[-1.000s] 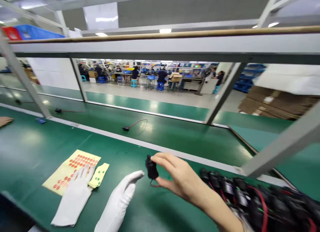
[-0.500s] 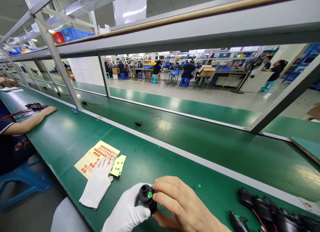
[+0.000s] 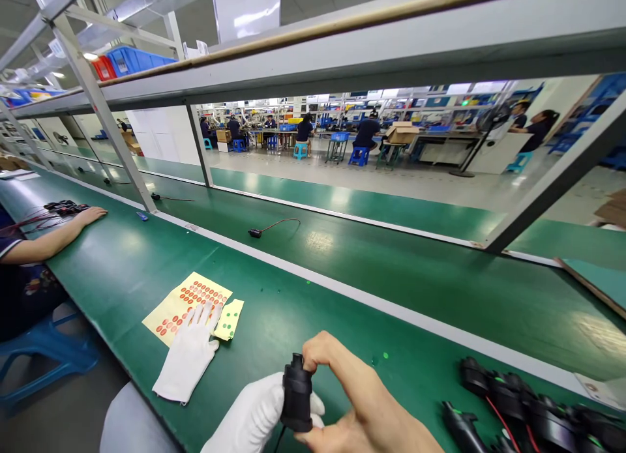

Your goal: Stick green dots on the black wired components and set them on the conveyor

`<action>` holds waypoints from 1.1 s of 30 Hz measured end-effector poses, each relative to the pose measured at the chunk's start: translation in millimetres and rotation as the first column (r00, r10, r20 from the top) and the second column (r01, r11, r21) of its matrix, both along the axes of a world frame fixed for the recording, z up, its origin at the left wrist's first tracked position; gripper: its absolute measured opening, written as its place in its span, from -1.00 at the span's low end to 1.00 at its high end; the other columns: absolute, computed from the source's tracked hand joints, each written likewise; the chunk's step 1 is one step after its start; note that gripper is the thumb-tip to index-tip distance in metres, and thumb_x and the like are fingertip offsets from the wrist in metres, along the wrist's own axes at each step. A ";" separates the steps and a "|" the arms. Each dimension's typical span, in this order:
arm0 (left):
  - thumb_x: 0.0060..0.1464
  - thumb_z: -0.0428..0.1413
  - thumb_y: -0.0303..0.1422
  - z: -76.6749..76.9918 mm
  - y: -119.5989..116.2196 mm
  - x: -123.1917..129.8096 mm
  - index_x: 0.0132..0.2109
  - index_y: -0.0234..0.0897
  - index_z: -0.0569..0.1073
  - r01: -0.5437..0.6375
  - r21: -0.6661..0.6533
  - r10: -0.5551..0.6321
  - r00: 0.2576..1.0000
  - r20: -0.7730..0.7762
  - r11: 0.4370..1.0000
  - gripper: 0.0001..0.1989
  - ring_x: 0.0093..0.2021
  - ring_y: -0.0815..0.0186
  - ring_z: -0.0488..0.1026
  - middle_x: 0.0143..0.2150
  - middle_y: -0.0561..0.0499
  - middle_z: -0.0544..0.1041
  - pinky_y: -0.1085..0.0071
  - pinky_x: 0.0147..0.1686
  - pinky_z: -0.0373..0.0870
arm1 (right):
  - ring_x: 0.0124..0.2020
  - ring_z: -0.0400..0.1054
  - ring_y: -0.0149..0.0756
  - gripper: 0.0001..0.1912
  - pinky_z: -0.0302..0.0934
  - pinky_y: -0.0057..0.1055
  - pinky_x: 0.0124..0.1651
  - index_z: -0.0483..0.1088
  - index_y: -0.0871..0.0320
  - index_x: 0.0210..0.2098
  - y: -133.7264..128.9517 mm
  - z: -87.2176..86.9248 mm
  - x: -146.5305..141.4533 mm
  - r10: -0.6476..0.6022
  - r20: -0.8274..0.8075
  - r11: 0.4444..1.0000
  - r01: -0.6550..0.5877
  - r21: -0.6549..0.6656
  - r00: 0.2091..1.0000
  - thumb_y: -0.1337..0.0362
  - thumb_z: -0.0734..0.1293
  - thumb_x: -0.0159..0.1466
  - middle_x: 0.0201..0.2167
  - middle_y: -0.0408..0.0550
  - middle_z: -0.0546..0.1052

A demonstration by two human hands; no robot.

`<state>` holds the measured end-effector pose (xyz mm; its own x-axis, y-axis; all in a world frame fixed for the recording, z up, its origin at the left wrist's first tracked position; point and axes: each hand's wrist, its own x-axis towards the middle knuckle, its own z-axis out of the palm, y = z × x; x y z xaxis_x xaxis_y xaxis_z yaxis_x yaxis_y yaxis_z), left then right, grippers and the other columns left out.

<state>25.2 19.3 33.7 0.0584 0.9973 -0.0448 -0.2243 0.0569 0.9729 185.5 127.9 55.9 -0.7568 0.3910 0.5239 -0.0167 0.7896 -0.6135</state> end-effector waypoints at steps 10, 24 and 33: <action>-0.09 0.05 0.41 -86.7 22.7 39.6 -0.27 -0.60 0.57 0.184 -0.206 0.027 0.679 0.734 0.961 -0.04 -0.46 0.14 0.54 -0.49 -0.21 0.53 0.21 -0.33 0.48 | -0.35 0.17 -0.35 -0.25 0.10 -0.45 -0.31 0.27 0.15 -0.30 1.8 -0.5 -13.5 0.141 0.100 0.563 0.004 -0.827 0.985 -0.39 0.47 -0.04 -0.37 -0.15 0.31; -0.02 0.20 0.23 -38.8 11.3 27.2 -0.13 -0.40 0.51 0.190 -0.167 0.017 0.611 0.791 0.967 -0.30 -0.40 0.24 0.50 -0.43 -0.03 0.51 0.19 -0.07 0.39 | -0.27 0.29 -0.31 -0.69 0.21 -0.42 -0.20 0.30 0.11 -0.19 -1.1 5.4 -1.2 0.057 0.255 0.741 0.130 -0.658 0.965 0.07 0.42 0.25 -0.29 -0.13 0.39; 0.01 0.34 -0.25 -5.0 0.0 -9.1 -0.02 -0.21 0.60 -0.252 0.182 0.303 0.881 -0.363 0.950 -0.63 0.01 0.14 0.49 -0.01 -0.06 0.58 0.31 0.06 0.35 | 0.04 0.43 -0.22 -0.41 0.39 -0.44 0.05 0.22 -0.13 0.16 2.3 14.4 15.7 0.058 0.092 0.994 -0.049 -0.102 0.994 0.17 0.51 0.23 0.06 -0.05 0.44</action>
<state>16.1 19.3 28.7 -0.2178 0.9687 0.1193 0.1775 -0.0809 0.9808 201.1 130.3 70.3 -0.8223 0.3952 0.4094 0.0044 0.7238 -0.6900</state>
